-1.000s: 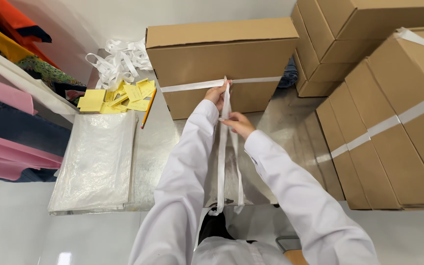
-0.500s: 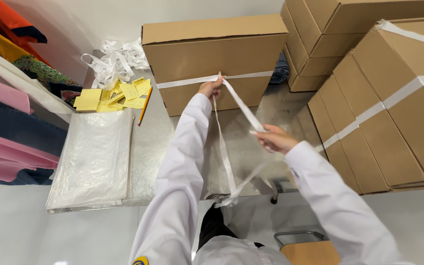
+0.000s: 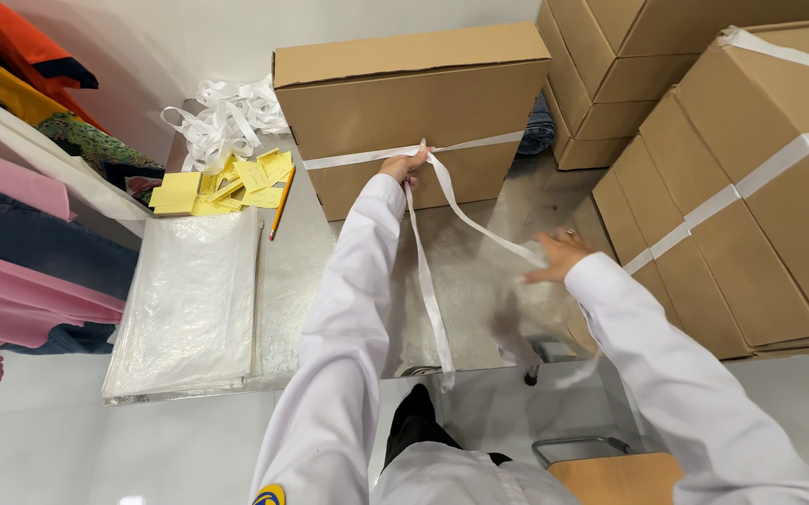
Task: The person places a rolled brown garment into a clear plastic bag, seals it, and puts it into a cardboard box. The person then closes the box and ties it with a white ribbon.
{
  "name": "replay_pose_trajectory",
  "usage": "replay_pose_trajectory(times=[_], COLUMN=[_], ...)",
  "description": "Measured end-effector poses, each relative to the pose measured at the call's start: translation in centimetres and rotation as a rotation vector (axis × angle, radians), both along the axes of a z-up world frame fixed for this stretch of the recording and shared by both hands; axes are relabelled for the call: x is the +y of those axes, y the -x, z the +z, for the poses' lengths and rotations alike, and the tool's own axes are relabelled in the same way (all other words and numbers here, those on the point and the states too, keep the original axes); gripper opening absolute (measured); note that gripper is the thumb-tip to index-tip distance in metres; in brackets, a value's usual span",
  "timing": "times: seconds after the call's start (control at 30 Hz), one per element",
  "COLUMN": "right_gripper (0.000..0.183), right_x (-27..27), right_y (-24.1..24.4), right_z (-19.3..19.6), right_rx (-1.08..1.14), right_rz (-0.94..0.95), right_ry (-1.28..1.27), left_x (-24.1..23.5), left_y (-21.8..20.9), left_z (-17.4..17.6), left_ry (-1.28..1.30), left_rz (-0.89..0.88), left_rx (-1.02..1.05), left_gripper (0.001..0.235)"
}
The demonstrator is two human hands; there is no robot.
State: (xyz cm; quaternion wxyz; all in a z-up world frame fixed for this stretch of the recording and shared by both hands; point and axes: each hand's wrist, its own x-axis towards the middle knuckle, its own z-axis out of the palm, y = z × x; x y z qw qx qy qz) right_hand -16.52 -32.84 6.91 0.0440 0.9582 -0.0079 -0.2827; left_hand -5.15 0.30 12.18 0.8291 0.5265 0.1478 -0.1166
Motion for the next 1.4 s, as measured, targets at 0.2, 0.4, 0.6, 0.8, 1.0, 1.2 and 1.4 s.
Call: replay_pose_trajectory(times=[0.2, 0.4, 0.6, 0.8, 1.0, 1.2, 1.4], right_gripper=[0.077, 0.076, 0.075, 0.059, 0.051, 0.053, 0.076], right_x=[8.6, 16.3, 18.3, 11.6, 4.1, 12.0, 17.8], right_y=[-2.7, -6.8, -12.0, -14.5, -16.9, -16.8, -12.6], right_z=[2.9, 5.1, 2.1, -0.9, -5.5, -1.7, 2.7], right_rx=[-0.208, -0.684, -0.784, -0.152, 0.351, -0.024, -0.515], right_rz=[-0.042, 0.094, 0.225, -0.405, -0.291, -0.154, 0.127], right_ry=[-1.000, -0.926, -0.317, -1.628, -0.745, -1.203, -0.392], left_x=[-0.1, 0.0, -0.1, 0.1, -0.3, -0.3, -1.0], left_y=[-1.6, -1.6, -3.8, -0.3, -1.6, -2.0, -4.7], left_z=[-2.4, -2.0, -4.6, 0.8, -0.7, -1.2, -6.0], left_ry=[0.010, -0.032, -0.062, -0.047, -0.071, -0.086, -0.095], left_rz=[0.025, 0.035, 0.036, 0.049, 0.057, 0.072, 0.092], left_rx=[-0.003, 0.013, 0.016, 0.052, 0.063, 0.069, 0.054], left_gripper=[0.043, 0.050, 0.044, 0.036, 0.036, 0.038, 0.037])
